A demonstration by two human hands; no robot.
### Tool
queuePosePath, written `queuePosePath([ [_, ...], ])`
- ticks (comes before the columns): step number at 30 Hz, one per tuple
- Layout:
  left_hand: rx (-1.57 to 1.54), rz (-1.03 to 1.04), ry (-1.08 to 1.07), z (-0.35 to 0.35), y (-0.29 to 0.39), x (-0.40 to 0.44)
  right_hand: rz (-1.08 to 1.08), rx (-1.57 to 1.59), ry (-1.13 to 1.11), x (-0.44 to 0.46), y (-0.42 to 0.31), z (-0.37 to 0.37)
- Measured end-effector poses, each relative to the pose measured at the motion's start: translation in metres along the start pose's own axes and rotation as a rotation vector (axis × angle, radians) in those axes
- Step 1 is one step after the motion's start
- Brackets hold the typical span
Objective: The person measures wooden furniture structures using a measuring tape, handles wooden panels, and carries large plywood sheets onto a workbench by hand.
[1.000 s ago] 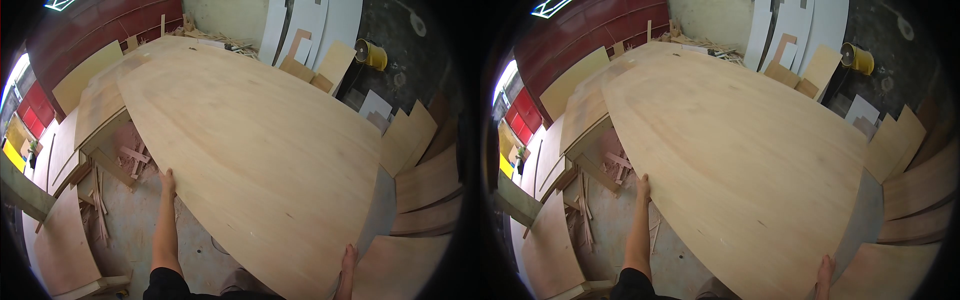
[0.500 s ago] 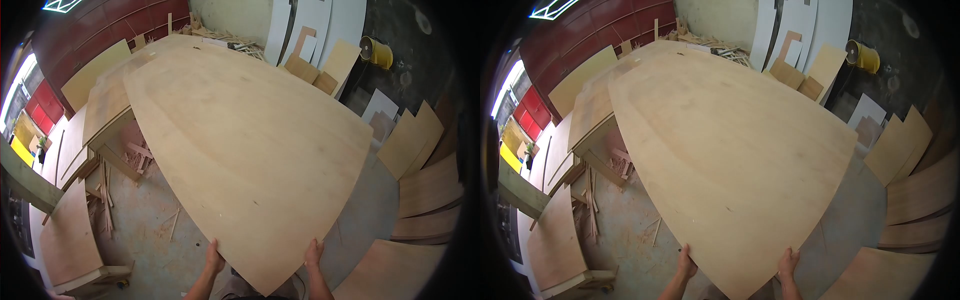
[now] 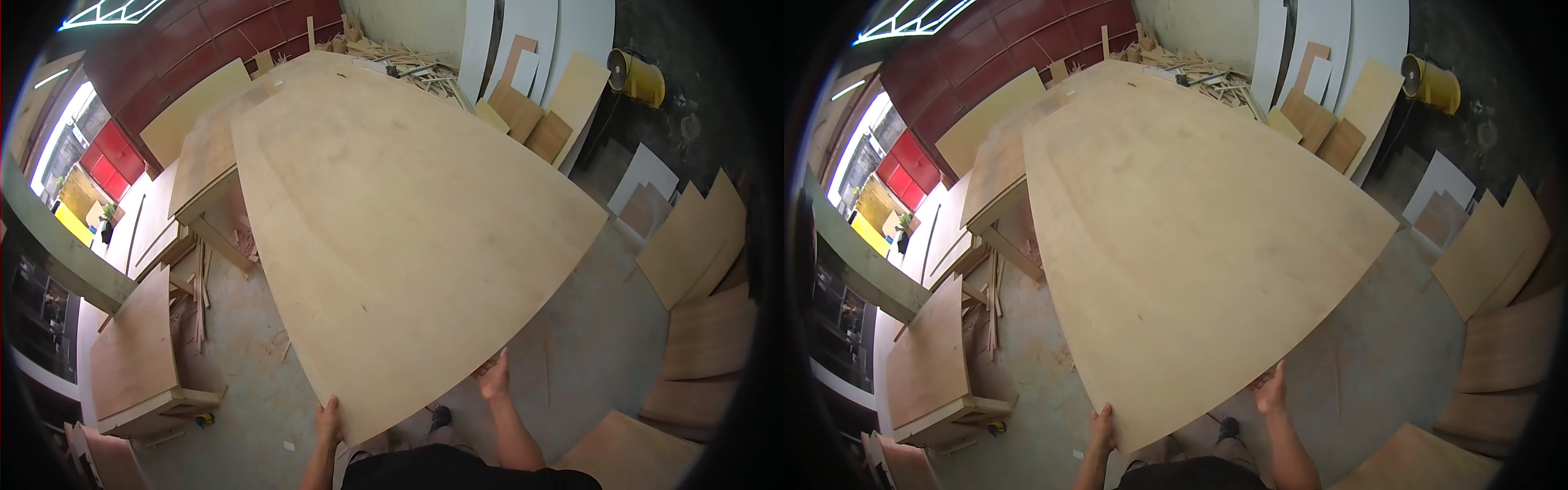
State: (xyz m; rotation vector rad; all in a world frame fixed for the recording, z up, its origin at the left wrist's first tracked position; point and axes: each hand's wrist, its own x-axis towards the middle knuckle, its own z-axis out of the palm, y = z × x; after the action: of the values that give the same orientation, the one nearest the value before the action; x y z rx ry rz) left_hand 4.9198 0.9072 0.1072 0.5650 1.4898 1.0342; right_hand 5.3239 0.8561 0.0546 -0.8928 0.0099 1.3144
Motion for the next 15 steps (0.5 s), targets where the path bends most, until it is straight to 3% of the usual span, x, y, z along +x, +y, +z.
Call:
queuePosePath([
  [2,0.038,-0.017,0.029,0.003,0.009,-0.006,-0.159,-0.065,0.158,0.034,-0.059,-0.007],
  [4,0.103,-0.058,0.108,0.021,0.024,-0.019,-0.497,0.019,0.148,0.077,-0.104,-0.001],
  [7,0.175,-0.099,0.16,0.024,0.026,-0.02,-0.41,-0.218,0.768,0.095,-0.128,0.04],
  [10,0.149,-0.074,0.14,0.019,0.014,0.0,-0.468,-0.146,0.459,0.102,-0.131,0.028],
  [15,0.143,-0.127,0.192,0.018,0.033,0.019,-0.477,-0.102,0.446,0.127,-0.131,0.041],
])
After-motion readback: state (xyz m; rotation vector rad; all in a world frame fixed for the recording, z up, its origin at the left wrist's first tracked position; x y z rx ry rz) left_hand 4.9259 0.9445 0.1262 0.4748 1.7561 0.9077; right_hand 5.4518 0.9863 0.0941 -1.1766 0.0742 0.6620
